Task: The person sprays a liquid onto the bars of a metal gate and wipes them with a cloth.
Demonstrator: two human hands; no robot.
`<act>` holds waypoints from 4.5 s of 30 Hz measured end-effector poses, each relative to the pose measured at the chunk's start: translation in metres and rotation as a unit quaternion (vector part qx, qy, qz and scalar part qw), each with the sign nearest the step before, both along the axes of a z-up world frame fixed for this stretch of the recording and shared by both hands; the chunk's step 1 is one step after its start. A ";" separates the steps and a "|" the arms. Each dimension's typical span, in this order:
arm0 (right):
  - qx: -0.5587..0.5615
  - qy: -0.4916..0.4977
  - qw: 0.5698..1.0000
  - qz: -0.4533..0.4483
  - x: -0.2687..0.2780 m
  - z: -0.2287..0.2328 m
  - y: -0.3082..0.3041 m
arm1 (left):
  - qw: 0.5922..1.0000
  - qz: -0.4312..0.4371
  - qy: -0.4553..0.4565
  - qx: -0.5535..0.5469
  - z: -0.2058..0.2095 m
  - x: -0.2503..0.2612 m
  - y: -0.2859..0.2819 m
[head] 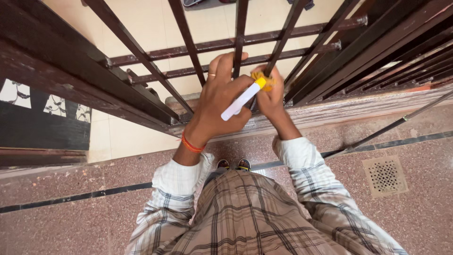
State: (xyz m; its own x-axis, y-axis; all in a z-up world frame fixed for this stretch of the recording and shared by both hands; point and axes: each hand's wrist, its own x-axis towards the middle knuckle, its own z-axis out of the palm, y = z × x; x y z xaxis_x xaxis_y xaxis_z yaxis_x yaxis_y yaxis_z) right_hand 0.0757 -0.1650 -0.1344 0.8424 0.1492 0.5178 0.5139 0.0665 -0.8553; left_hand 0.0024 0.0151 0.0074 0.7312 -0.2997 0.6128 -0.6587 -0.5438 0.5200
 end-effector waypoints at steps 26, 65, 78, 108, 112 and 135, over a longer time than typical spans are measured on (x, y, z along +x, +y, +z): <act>-0.187 0.046 0.956 -0.222 -0.023 -0.119 0.038 | 0.996 -0.032 -0.075 -0.045 -0.015 -0.001 0.028; -0.003 -0.061 0.970 -0.236 -0.011 -0.070 0.047 | 0.998 -0.010 -0.063 -0.027 -0.031 0.004 0.020; -0.167 -0.010 0.961 -0.219 -0.021 -0.148 0.037 | 0.998 -0.013 -0.058 -0.025 -0.031 0.005 0.020; -0.144 0.020 0.949 -0.279 -0.010 -0.145 0.046 | 0.998 -0.009 -0.062 -0.026 -0.034 0.009 0.014; -0.162 0.007 0.953 -0.256 -0.026 -0.148 0.049 | 0.998 -0.002 -0.059 -0.019 -0.037 0.009 0.016; -0.027 0.312 0.923 -0.222 -0.124 -0.167 -0.007 | 0.998 -0.008 -0.065 -0.013 -0.039 0.011 0.019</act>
